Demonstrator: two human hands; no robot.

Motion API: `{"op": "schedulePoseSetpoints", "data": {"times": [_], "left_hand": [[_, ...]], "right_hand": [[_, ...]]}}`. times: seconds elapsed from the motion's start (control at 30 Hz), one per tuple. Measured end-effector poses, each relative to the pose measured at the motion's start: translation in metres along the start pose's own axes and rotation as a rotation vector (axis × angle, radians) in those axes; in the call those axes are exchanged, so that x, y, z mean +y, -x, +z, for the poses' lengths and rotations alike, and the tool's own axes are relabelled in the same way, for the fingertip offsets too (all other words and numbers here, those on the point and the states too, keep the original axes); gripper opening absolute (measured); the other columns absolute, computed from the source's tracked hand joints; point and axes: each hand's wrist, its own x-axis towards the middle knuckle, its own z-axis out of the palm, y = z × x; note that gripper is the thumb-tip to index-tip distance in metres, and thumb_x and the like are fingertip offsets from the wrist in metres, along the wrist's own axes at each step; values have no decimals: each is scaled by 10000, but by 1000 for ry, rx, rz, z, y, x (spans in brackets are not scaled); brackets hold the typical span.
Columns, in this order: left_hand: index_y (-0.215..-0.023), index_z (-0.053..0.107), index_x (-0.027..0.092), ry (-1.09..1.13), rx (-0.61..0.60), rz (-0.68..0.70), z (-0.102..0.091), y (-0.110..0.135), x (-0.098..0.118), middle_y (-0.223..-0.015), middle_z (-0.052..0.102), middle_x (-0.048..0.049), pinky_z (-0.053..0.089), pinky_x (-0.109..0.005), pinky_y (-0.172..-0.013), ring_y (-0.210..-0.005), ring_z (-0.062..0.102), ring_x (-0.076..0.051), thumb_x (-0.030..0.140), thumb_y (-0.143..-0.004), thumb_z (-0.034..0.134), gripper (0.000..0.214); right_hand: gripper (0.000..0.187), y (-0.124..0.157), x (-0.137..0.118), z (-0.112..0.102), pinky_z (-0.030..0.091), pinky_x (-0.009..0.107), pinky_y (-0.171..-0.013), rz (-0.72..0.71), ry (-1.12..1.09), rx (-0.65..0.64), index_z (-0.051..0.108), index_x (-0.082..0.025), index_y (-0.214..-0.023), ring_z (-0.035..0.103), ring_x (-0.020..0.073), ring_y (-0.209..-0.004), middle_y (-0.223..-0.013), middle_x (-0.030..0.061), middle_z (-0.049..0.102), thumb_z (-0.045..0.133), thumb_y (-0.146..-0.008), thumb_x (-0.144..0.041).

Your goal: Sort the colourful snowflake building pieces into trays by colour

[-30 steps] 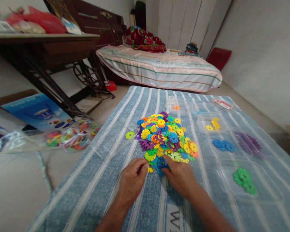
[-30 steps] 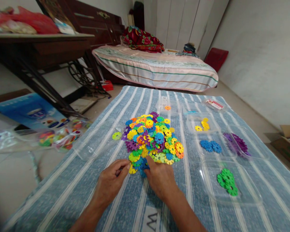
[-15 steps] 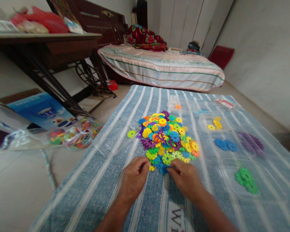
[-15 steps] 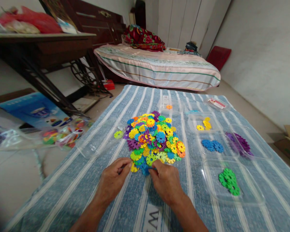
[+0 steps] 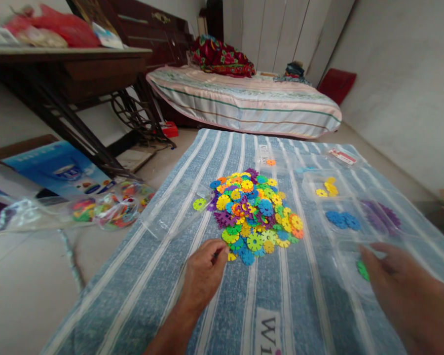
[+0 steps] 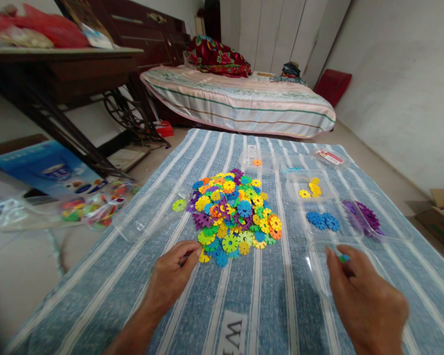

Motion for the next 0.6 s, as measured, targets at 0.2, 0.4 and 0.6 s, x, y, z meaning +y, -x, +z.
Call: {"op": "schedulePoseSetpoints", "data": {"times": [0.2,0.4,0.6], "left_hand": [[-802,664,192,1,-11,-15,1,-1,0,-834,688,-13,518,-238,-717,-768,661,-138,291,-837,497,197],[-800,659,191,-5,-17,7,1,0,-3,-821,684,-12,513,-246,-736,-766,655,-136,273,-848,484,199],[-808,658,196,5,-6,27,1,1,-6,-844,687,-18,517,-252,-745,-789,657,-142,272,-844,495,183]], "right_hand": [[291,46,-83,33,437,228,-567,-404,-328,-401,687,-234,-917,668,156,-602,-698,18,720,434,-907,-378],[195,54,-142,50,428,209,-577,-642,-143,-728,648,-229,-1020,696,172,-708,-810,33,740,520,-874,-243],[191,55,-151,64,439,233,-563,-641,-24,-719,623,-206,-1034,701,195,-691,-834,64,744,563,-869,-283]]}}
